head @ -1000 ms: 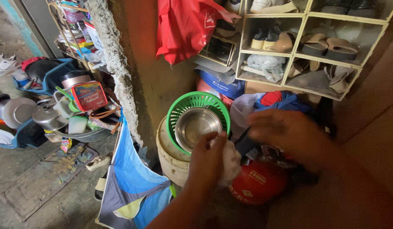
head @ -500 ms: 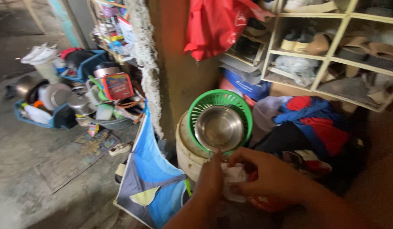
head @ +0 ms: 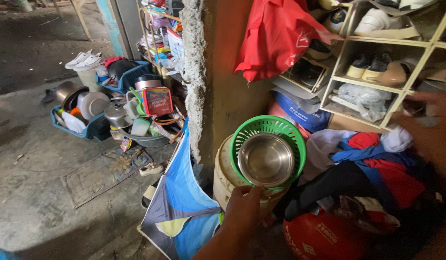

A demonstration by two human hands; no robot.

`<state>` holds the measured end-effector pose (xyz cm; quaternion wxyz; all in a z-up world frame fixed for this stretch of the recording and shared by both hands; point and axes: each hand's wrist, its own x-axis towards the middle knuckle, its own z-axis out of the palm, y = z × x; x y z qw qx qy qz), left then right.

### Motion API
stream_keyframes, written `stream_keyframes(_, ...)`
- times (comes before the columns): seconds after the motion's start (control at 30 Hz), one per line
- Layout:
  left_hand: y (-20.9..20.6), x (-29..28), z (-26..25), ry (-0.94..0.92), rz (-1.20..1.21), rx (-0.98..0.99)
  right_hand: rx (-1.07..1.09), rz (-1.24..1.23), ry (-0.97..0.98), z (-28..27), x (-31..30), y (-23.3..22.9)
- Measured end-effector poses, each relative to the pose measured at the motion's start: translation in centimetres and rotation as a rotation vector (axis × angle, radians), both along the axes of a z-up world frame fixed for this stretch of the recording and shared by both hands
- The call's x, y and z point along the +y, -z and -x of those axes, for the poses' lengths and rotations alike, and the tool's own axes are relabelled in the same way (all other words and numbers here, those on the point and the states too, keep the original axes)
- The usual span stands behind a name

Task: The person wipes the exterior of a white blender base and jar using a pink cloth, then secures the lid. They move the blender to the floor, tidy a drawer, and handle a purple plastic bag.

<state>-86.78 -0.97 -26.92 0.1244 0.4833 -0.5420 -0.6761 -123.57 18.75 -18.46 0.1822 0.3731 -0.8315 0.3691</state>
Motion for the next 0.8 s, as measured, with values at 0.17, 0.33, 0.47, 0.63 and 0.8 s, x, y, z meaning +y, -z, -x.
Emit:
stream_keyframes(0.17, -3.7, -0.2, -1.3, -0.051, 0.025, -0.096, -0.14, -0.222, -0.077, -10.9, -5.8, -2.7)
stream_keyframes(0.33, -7.9, -0.2, -4.4, -0.22, -0.199, -0.072, -0.277, -0.212, -0.27, -18.1, -10.2, -5.4)
stream_keyframes(0.47, -8.9, -0.9, -6.5, -0.266, -0.168, -0.056, -0.19, -0.174, -0.416, -20.4, -12.5, -6.5)
stream_keyframes(0.63, -8.7, -1.8, -9.5, -0.369, -0.046, 0.051, -0.211, -0.17, -0.496, -24.2, -15.0, -6.6)
stream_keyframes(0.8, -11.1, -3.5, -16.2, -0.428, 0.281, -0.019, -0.138, -0.147, -0.627, -31.4, -18.7, -7.9)
